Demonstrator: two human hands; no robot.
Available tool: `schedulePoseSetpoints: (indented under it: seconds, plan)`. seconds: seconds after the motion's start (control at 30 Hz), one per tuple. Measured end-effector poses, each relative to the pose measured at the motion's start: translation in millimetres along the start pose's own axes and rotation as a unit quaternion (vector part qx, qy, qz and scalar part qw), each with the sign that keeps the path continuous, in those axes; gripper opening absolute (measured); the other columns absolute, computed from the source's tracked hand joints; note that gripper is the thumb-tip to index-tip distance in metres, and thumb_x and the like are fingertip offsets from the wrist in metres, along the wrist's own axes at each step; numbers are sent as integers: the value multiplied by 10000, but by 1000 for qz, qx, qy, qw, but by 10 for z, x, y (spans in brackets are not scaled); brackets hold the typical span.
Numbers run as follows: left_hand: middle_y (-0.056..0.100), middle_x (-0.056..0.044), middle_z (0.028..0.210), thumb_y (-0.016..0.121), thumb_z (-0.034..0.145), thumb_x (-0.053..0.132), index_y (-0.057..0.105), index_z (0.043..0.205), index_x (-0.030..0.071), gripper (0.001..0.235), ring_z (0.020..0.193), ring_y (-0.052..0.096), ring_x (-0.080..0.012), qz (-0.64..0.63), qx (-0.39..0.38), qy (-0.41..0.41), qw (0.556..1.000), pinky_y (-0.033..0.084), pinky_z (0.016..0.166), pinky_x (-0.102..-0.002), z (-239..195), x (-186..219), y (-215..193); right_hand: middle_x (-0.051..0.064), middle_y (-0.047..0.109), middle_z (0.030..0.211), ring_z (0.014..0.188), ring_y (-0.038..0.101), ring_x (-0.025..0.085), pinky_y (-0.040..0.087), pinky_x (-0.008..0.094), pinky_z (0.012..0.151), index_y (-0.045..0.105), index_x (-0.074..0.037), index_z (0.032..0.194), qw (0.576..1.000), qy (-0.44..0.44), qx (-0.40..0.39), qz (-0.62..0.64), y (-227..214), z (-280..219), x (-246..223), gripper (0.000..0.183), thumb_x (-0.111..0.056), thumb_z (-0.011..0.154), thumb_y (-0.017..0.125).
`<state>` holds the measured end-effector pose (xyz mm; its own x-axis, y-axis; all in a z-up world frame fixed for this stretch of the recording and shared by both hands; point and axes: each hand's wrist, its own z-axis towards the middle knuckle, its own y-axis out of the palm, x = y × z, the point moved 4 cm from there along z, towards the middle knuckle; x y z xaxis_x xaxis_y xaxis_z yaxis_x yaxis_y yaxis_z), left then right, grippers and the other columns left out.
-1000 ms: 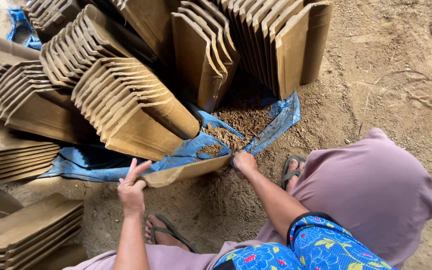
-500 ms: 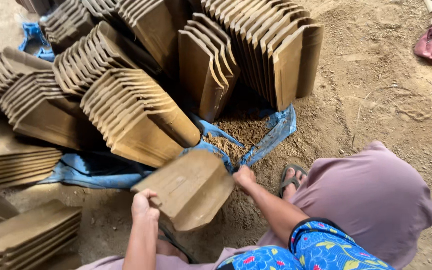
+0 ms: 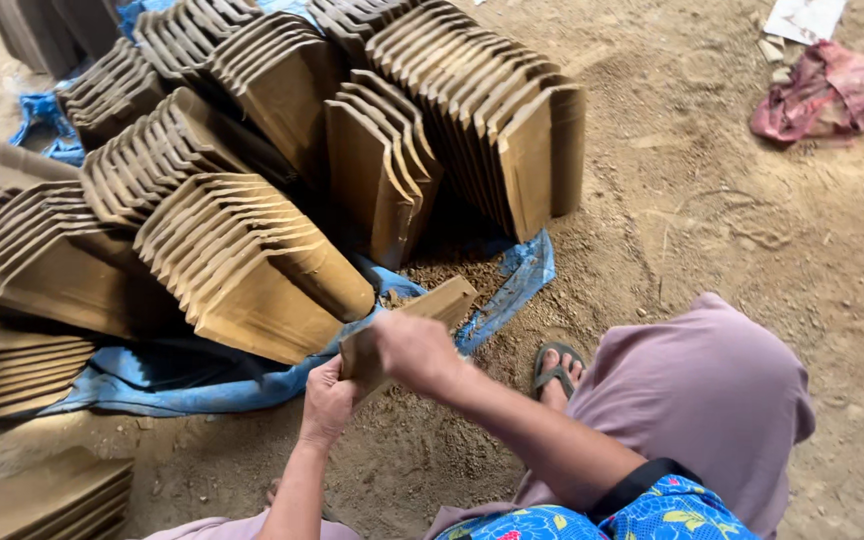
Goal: The person sits on the ground and uses a small chisel to carve and smooth the edges of a curved wooden piece. They repeatedly scrape the surface, remove shavings, and stack the finished piece with others on a blue tarp.
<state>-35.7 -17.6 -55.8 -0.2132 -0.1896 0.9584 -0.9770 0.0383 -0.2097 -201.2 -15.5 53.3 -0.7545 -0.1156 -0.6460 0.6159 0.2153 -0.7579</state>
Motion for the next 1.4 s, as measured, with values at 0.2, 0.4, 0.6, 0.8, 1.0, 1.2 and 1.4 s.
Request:
schedulePoseSetpoints:
  seconds: [0.2,0.4,0.6,0.8,1.0,1.2,1.4]
  plan:
    - [639,11,618,586,571,-97,750,731,127,320,653,537,-80,16,-33,22,999,505,649,-274,82,-149,-5,90,522,761,692,653,356,542,473,571,488,-102,965,979,-49,89,-176,305,-187,137,152,-104,886,358]
    - [514,52,712,532,567,-8,667,740,31,224,673,420,-90,46,-58,38,997,374,578,-240,-2,172,-99,109,549,759,613,601,321,489,432,470,419,-98,916,982,18,83,-169,289,-41,536,112,-15,932,345]
    - [500,44,673,535,549,-25,638,691,29,184,639,386,-98,29,-40,27,998,318,539,-248,21,111,-216,101,571,770,592,584,213,531,347,498,451,-62,931,977,90,54,-184,301,96,1080,162,-144,1040,364]
    - [522,48,685,540,545,-34,653,701,35,205,651,415,-91,35,-41,30,998,351,558,-244,37,60,-246,98,569,797,625,585,207,517,338,532,438,-80,910,974,123,51,-184,349,177,1447,183,-150,1046,338]
    - [528,36,696,525,563,-44,667,739,21,236,651,416,-101,22,-54,29,998,350,549,-250,10,97,-193,136,611,882,722,661,292,553,413,618,459,-71,1054,974,169,35,-147,243,201,1607,114,-85,1003,359]
    - [659,-4,792,518,584,-36,741,926,3,411,731,558,-126,22,-67,18,997,486,615,-270,-61,270,-88,139,625,897,732,664,279,558,410,625,479,-61,1005,968,206,31,-143,233,237,1692,135,-130,1019,363]
    - [711,-31,971,634,812,306,703,1086,-7,422,886,613,-102,24,-100,28,994,499,819,-239,-149,411,-22,10,538,860,713,485,148,424,330,681,463,-154,922,955,287,45,62,116,137,1377,284,-333,1033,272]
